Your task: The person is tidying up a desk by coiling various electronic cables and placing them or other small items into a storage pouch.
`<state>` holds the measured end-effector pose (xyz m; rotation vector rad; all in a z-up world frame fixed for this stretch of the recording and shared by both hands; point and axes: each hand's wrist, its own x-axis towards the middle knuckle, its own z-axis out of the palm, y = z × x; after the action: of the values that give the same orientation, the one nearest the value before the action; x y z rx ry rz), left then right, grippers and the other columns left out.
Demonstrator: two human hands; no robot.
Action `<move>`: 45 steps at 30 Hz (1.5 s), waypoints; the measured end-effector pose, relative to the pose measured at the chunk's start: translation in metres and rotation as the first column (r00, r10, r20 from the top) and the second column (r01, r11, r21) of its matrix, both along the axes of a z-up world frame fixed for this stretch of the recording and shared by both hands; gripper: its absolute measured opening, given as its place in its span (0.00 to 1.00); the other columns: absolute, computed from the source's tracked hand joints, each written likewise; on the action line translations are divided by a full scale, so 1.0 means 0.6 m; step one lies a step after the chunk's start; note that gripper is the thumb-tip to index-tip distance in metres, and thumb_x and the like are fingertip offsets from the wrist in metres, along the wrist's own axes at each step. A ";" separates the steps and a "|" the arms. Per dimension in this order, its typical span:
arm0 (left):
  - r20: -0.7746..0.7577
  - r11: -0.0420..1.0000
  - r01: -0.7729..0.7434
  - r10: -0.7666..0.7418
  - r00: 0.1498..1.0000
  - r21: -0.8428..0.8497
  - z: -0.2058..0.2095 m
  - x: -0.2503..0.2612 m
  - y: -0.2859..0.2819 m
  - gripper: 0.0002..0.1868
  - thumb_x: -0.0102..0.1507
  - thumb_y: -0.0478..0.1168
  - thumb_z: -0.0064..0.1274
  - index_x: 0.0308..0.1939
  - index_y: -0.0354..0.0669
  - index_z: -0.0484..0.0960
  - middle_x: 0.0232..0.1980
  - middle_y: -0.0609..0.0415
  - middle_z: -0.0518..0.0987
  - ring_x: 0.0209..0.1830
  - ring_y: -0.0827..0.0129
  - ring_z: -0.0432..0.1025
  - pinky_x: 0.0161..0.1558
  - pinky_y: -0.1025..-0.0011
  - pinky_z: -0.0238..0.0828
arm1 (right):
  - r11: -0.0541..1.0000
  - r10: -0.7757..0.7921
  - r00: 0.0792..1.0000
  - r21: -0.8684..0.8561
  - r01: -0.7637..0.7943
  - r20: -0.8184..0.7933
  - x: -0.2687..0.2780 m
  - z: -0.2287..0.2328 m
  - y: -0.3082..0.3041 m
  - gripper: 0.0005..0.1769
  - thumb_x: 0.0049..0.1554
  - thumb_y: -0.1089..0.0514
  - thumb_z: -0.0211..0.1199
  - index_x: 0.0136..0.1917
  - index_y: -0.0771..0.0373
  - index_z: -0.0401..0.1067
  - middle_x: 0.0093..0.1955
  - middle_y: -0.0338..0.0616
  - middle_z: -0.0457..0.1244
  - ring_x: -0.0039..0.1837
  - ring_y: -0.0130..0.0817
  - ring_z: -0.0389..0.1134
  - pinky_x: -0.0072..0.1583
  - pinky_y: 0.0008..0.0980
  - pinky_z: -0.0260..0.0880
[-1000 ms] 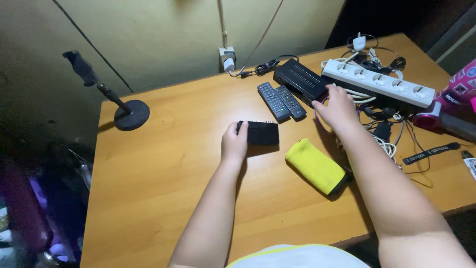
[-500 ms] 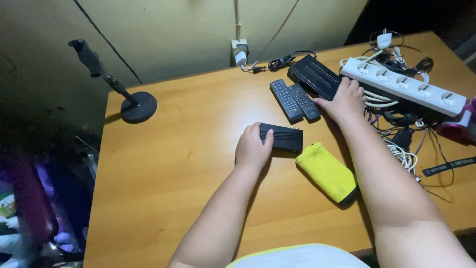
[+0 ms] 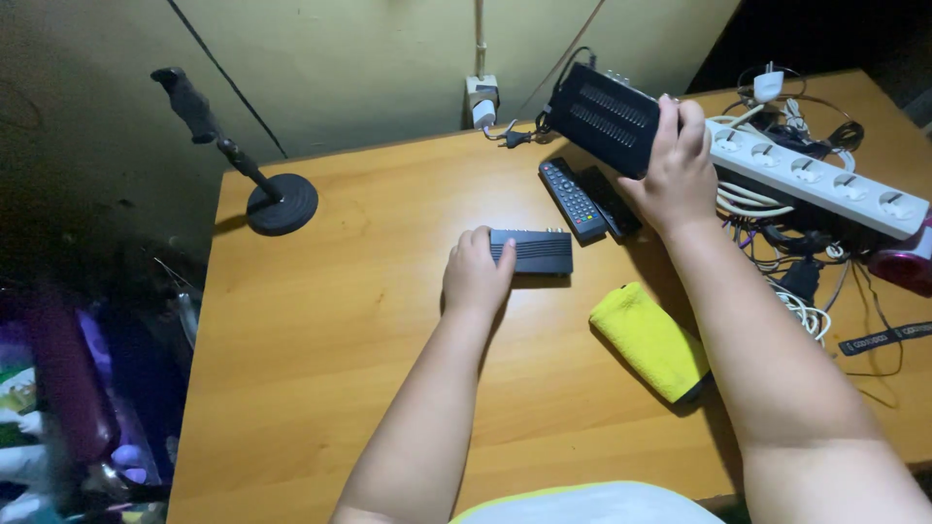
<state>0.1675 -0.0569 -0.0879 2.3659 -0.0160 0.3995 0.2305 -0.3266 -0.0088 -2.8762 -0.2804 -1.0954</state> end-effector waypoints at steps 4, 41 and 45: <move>0.046 0.997 -0.072 0.071 0.996 0.004 -0.018 0.025 0.032 0.24 0.64 0.52 0.54 0.54 0.36 0.79 0.52 0.38 0.78 0.52 0.43 0.73 0.54 0.53 0.71 | 0.990 0.141 0.990 -0.034 -0.140 0.030 -0.008 0.025 0.051 0.68 0.40 0.51 0.86 0.82 0.65 0.47 0.74 0.54 0.47 0.72 0.57 0.58 0.70 0.45 0.66; 0.413 0.844 0.482 -0.535 0.737 0.234 0.044 -0.090 -0.108 0.25 0.60 0.35 0.58 0.62 0.39 0.75 0.61 0.45 0.75 0.59 0.50 0.71 0.60 0.56 0.69 | 0.874 0.020 0.850 0.422 0.241 -0.526 -0.277 0.033 -0.230 0.20 0.57 0.52 0.67 0.61 0.59 0.75 0.52 0.48 0.69 0.55 0.48 0.72 0.57 0.43 0.71; 0.220 0.664 0.697 -0.748 0.627 0.270 0.040 -0.145 -0.187 0.17 0.60 0.40 0.60 0.51 0.42 0.77 0.50 0.48 0.77 0.51 0.52 0.73 0.54 0.58 0.72 | 0.987 -0.055 0.930 0.118 0.105 -0.363 -0.329 -0.041 -0.277 0.21 0.47 0.53 0.72 0.54 0.56 0.79 0.51 0.47 0.69 0.58 0.51 0.67 0.61 0.49 0.63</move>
<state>0.0807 -0.1689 -0.0640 2.1806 -1.1723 0.3643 0.0328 -0.4928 -0.0334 -2.9088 -0.0663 -0.5488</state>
